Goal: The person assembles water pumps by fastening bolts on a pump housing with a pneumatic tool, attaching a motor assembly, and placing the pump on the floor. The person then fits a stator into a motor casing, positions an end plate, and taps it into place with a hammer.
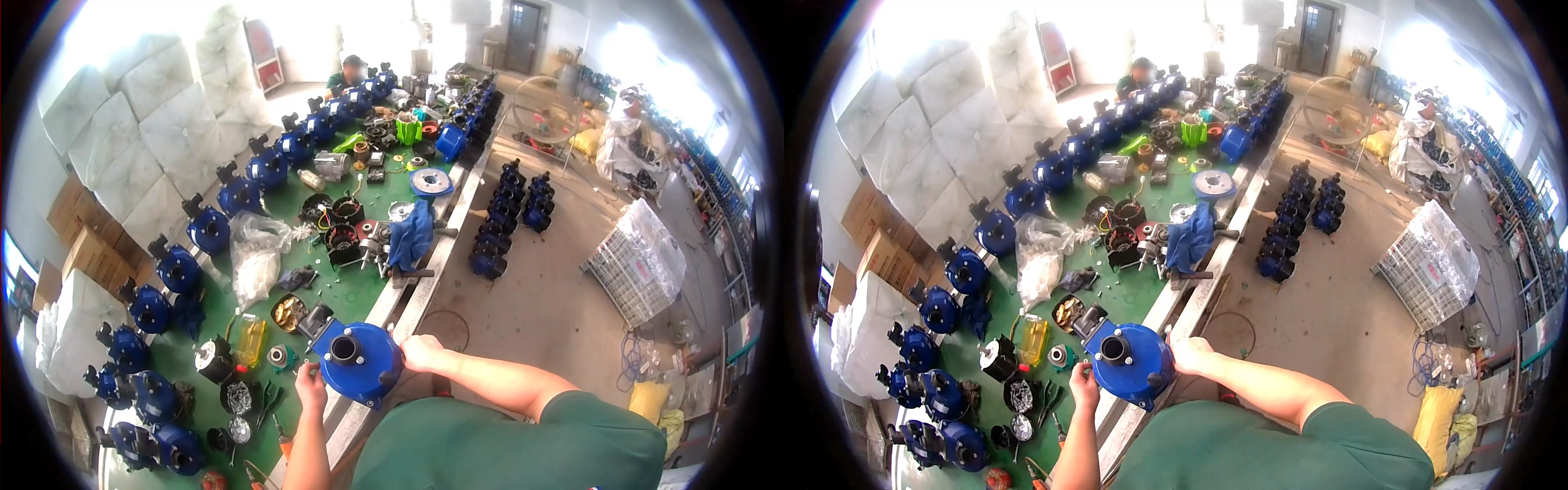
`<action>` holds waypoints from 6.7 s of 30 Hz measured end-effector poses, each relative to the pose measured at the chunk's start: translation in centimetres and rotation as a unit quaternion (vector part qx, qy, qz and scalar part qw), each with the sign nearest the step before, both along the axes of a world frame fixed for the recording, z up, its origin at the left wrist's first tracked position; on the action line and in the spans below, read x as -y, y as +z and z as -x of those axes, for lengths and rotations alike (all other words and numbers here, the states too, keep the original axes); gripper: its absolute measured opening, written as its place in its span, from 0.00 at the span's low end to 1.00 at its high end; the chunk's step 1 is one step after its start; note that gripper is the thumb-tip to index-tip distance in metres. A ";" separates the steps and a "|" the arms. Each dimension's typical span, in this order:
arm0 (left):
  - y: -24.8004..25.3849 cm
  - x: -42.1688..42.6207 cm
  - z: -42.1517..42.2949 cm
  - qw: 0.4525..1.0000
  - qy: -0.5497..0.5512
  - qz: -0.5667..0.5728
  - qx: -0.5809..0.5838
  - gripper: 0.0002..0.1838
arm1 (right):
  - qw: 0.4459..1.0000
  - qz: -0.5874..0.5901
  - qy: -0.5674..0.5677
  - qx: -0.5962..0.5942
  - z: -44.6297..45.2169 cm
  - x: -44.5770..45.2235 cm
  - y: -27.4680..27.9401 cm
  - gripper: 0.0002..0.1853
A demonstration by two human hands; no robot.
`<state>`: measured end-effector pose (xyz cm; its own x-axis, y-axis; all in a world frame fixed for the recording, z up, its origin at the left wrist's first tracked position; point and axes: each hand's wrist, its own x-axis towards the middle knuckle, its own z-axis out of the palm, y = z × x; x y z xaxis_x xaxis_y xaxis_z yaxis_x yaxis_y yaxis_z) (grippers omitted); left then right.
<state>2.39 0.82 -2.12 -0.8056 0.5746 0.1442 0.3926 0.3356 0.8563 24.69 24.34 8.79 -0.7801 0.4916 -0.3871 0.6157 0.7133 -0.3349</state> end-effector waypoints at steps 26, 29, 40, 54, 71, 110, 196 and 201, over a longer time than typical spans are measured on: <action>4.1 -0.5 -1.5 0.979 -0.015 0.128 -0.160 0.05 | 0.999 0.030 0.028 0.009 0.6 -1.0 -1.7 0.18; 3.3 -0.6 -0.8 0.995 -0.005 0.083 -0.059 0.07 | 0.998 0.056 0.032 0.014 0.6 -1.1 0.0 0.16; 6.3 -1.1 -1.4 0.971 -0.022 0.186 -0.150 0.03 | 0.989 0.022 0.126 0.077 1.8 -2.2 0.6 0.31; 7.7 -2.6 -2.4 0.959 0.022 0.248 -0.139 0.08 | 0.951 0.071 0.300 -0.005 1.6 -6.2 -0.7 0.13; -2.3 9.0 -20.7 0.663 0.421 -0.391 0.480 0.17 | 0.913 0.149 0.374 -0.061 3.2 -9.0 -4.3 0.15; 6.1 -1.6 -20.2 0.775 0.400 -0.222 0.436 0.10 | 0.810 0.584 -0.050 0.028 7.3 -21.4 -6.5 0.14; 7.5 -1.6 -18.6 0.927 0.269 0.248 0.085 0.10 | 0.833 0.022 0.524 -0.177 18.0 -11.1 -3.3 0.08; 7.3 0.0 -17.7 0.957 0.081 0.262 -0.089 0.08 | 0.824 0.027 0.550 -0.130 18.1 -11.2 -3.1 0.11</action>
